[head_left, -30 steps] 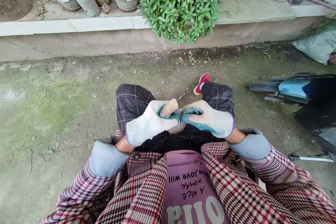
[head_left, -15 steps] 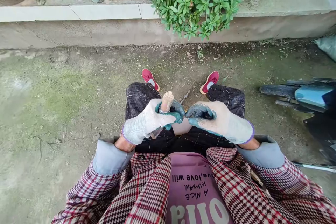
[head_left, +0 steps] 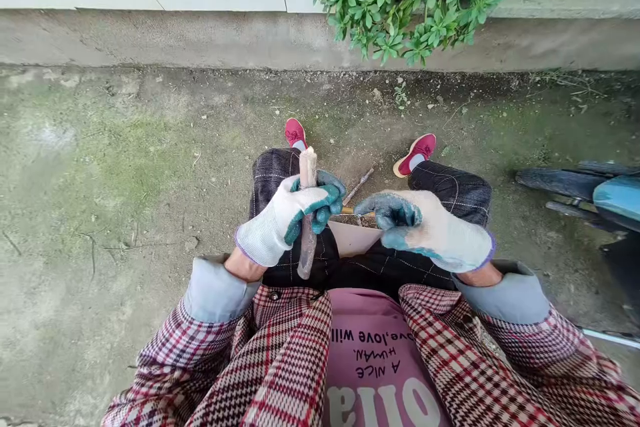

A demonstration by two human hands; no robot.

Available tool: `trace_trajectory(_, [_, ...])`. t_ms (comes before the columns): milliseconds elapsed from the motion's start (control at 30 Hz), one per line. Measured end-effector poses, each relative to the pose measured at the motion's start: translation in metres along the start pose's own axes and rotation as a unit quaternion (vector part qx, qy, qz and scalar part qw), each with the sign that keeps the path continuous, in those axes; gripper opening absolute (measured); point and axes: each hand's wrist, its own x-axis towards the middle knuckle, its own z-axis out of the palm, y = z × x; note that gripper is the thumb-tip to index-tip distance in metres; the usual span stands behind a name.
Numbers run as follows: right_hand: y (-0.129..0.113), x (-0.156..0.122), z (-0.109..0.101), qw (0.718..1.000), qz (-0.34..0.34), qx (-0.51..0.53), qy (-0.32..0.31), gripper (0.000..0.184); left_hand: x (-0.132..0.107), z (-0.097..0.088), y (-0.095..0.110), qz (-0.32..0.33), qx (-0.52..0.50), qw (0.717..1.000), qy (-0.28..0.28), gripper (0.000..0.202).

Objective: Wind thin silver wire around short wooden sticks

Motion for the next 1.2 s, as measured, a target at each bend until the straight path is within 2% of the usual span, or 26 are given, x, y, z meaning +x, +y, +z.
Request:
trace_trajectory(133, [-0.004,-0.003,0.010,0.994,0.017,-0.072,0.084,0.015,-0.002,0.008,0.002,-0.007,-0.004,1.000,0.003,0.019])
trace_trajectory(333, [0.003,-0.009,0.020,0.969,-0.007,-0.205,0.136,0.020,0.002,0.013,-0.011,-0.009,-0.052,0.998,0.020,0.026])
trace_trajectory(467, [0.011,-0.008,0.016,0.965,0.005,-0.211,0.156,0.020,0.006,0.013,-0.023,-0.027,-0.077,0.996,0.035,0.030])
trace_trajectory(533, [0.014,-0.009,0.009,0.971,0.018,-0.185,0.151,0.020,0.006,0.017,-0.028,-0.060,-0.094,0.994,0.007,0.034])
trace_trajectory(667, [0.021,-0.016,-0.006,0.973,0.022,-0.158,0.165,0.019,0.002,0.028,-0.038,-0.127,-0.125,0.980,-0.088,0.046])
trace_trajectory(733, [0.025,-0.021,-0.010,0.974,0.027,-0.149,0.170,0.016,0.001,0.031,-0.046,-0.143,-0.129,0.975,-0.109,0.048])
trace_trajectory(800, [0.030,-0.025,-0.010,0.976,0.041,-0.137,0.163,0.015,0.003,0.031,-0.055,-0.143,-0.111,0.979,-0.089,0.046])
trace_trajectory(933, [0.034,-0.032,-0.006,0.981,0.062,-0.137,0.125,0.019,0.012,0.024,-0.071,-0.129,-0.078,0.988,0.044,0.042])
trace_trajectory(1000, [0.034,-0.035,-0.004,0.981,0.058,-0.153,0.102,0.021,0.016,0.019,-0.075,-0.130,-0.084,0.985,0.080,0.037])
trace_trajectory(1100, [0.034,-0.039,-0.003,0.979,0.061,-0.173,0.088,0.022,0.018,0.015,-0.074,-0.132,-0.097,0.984,0.077,0.030])
trace_trajectory(1200, [0.032,-0.042,0.000,0.974,0.073,-0.185,0.104,0.023,0.016,0.016,-0.064,-0.116,-0.096,0.986,0.073,0.033])
